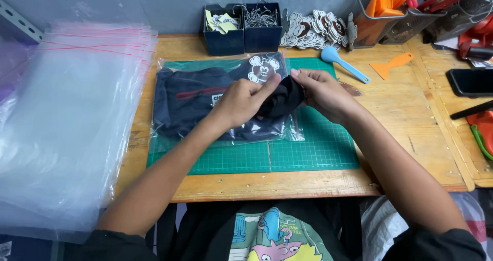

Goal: The person folds the strap of a dark blue fanny pack and places it inside the main compartment. They then place the bag into a clear plastic zip-lock bag, seal it, and wipe the exterior of the bag with a black cloth.

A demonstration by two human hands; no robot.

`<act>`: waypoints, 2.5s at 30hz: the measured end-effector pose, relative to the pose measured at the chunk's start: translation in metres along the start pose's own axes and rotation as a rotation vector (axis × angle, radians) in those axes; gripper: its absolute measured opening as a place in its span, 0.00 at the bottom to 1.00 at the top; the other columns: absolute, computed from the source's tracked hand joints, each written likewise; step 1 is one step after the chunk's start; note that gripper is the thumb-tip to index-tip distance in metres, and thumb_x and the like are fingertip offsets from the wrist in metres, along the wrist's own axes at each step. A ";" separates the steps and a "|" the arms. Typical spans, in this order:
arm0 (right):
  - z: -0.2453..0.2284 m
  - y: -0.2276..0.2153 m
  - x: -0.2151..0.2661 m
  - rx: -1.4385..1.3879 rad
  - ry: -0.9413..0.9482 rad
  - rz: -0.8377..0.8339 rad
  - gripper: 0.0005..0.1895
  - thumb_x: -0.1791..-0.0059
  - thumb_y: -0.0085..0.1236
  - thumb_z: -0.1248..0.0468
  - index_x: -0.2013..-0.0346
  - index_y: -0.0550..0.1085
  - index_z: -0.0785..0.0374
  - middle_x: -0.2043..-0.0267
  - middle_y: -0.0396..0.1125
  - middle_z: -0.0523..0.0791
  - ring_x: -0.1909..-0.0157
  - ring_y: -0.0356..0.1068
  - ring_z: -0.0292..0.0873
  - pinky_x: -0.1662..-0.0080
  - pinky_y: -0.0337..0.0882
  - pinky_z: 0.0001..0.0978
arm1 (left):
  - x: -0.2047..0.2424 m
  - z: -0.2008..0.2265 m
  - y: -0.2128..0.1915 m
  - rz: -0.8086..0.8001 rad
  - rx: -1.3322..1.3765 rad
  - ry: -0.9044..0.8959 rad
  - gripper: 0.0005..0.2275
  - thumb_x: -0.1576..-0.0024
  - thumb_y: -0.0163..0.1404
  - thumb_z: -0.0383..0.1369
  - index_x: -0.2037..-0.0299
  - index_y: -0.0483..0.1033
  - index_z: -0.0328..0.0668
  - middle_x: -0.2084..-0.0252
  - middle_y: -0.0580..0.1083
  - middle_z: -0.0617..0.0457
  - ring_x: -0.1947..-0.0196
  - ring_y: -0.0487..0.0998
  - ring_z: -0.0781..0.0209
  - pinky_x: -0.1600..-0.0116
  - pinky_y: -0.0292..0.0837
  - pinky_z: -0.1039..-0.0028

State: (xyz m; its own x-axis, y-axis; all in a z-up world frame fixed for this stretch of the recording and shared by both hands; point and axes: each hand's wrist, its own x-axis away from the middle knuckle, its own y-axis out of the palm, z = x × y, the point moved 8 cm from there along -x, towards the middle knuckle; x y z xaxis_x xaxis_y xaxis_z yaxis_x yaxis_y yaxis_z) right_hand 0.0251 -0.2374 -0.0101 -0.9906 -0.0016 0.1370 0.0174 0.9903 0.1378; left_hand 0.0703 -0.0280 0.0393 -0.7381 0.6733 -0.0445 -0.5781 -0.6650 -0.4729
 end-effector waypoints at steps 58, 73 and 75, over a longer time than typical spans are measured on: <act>0.013 0.066 -0.060 1.368 -0.266 -0.028 0.40 0.30 0.31 0.42 0.09 0.40 0.58 0.05 0.24 0.49 0.08 0.23 0.62 0.14 0.29 0.60 | 0.000 -0.027 0.005 -0.041 -0.961 0.158 0.32 0.29 0.38 0.46 0.19 0.64 0.32 0.12 0.55 0.38 0.11 0.39 0.32 0.21 0.20 0.16; 0.008 0.154 0.064 1.248 -0.451 -0.404 0.41 0.34 0.36 0.46 0.11 0.45 0.63 0.07 0.32 0.56 0.08 0.29 0.64 0.15 0.36 0.58 | -0.007 -0.038 -0.010 -0.195 -0.644 0.024 0.34 0.27 0.28 0.51 0.12 0.49 0.44 0.08 0.43 0.51 0.09 0.36 0.43 0.18 0.09 0.28; -0.031 0.148 0.059 0.954 -0.646 -0.280 0.33 0.34 0.43 0.59 0.14 0.57 0.66 0.10 0.48 0.58 0.10 0.40 0.66 0.15 0.41 0.60 | -0.010 -0.029 -0.025 -0.031 -0.457 0.048 0.34 0.23 0.29 0.50 0.13 0.50 0.32 0.09 0.45 0.39 0.10 0.40 0.37 0.17 0.15 0.29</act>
State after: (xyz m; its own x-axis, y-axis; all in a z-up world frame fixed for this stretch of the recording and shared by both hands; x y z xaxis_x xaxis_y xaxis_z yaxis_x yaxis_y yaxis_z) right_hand -0.0270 -0.0955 0.0486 -0.8337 -0.4352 -0.3398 -0.0480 0.6703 -0.7406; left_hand 0.1024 -0.0088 0.0255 -0.6997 0.7119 -0.0595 -0.3790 -0.4405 -0.8138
